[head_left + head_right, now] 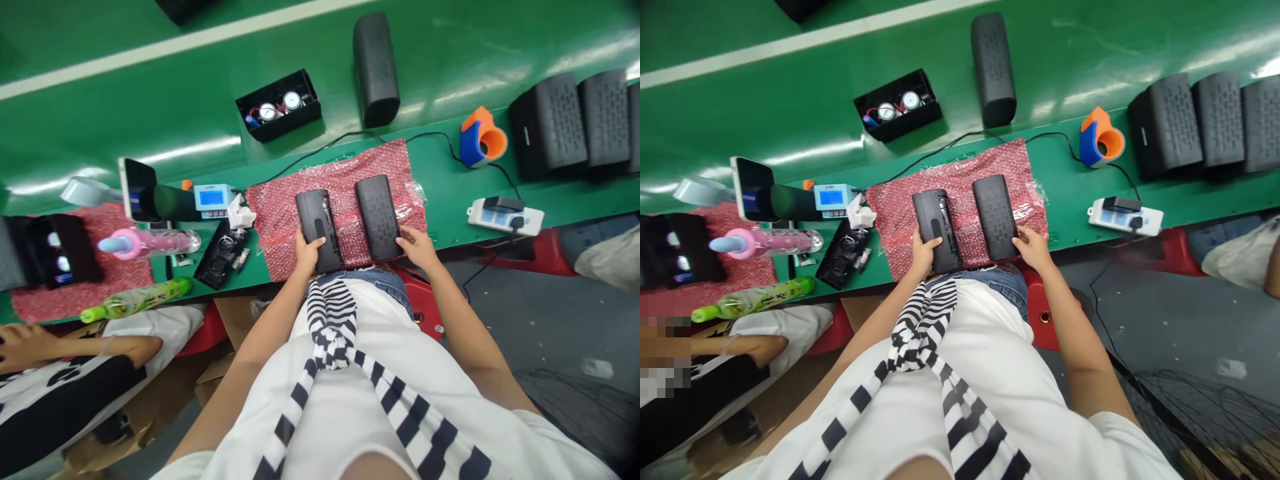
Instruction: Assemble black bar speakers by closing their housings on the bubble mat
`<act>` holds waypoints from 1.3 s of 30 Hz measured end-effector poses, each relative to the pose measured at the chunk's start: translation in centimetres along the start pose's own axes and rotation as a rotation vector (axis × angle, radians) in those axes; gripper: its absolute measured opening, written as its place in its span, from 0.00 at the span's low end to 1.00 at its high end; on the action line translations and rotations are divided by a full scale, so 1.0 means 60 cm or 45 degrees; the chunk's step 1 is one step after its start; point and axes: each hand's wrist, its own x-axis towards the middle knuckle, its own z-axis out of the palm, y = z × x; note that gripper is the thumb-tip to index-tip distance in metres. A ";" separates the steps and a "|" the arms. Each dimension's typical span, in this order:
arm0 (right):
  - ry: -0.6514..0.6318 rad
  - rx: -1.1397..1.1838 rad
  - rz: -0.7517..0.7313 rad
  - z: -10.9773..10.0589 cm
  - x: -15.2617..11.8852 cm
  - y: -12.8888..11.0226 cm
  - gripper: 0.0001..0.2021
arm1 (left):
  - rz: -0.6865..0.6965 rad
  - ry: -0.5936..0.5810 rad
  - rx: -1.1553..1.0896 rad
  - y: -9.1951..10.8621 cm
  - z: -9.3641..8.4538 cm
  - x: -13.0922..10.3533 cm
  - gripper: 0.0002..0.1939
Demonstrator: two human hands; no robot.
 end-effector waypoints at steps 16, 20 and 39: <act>-0.902 -0.749 0.003 0.005 -0.129 -0.020 0.13 | -0.016 0.020 0.062 -0.003 0.007 0.003 0.45; -0.848 -1.055 0.017 0.022 -0.137 -0.039 0.10 | 0.000 0.022 0.078 -0.007 0.011 0.005 0.46; -0.638 -1.493 0.014 0.050 -0.126 -0.007 0.14 | -0.007 0.054 0.068 -0.010 0.013 0.004 0.48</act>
